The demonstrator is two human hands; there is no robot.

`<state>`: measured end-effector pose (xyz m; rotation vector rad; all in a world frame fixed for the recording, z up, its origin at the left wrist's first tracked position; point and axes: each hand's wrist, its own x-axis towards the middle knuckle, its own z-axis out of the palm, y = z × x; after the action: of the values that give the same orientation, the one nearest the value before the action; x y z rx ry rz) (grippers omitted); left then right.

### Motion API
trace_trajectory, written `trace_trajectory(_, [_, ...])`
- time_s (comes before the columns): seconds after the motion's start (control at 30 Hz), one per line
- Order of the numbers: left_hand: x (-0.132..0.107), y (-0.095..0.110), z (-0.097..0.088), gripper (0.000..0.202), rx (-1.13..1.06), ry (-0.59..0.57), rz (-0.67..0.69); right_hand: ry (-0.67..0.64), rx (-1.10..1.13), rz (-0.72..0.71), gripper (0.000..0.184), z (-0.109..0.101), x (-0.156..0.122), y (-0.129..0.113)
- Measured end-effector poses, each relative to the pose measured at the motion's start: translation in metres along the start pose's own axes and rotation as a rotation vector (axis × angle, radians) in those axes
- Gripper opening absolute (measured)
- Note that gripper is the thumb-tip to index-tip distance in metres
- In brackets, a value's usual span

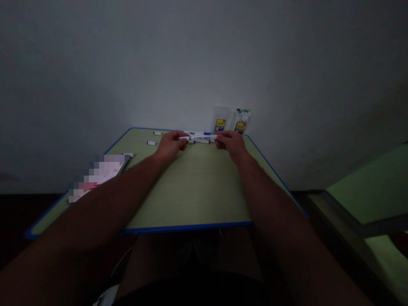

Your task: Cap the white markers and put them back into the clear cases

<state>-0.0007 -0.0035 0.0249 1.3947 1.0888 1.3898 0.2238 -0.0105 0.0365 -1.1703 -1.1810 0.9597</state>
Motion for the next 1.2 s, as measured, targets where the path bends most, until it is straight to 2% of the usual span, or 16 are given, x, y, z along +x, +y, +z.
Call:
trace_trajectory(0.6, [-0.0036, 0.0004, -0.0030, 0.013, 0.094, -0.068, 0.016, -0.023, -0.022, 0.000, 0.005, -0.0035, 0.0004, 0.0003])
trace_trajectory(1.2, [-0.0052, 0.0023, -0.0021, 0.009, 0.131, -0.045, 0.020, -0.045, -0.040, 0.040, 0.007, -0.0044, -0.0018, -0.0010])
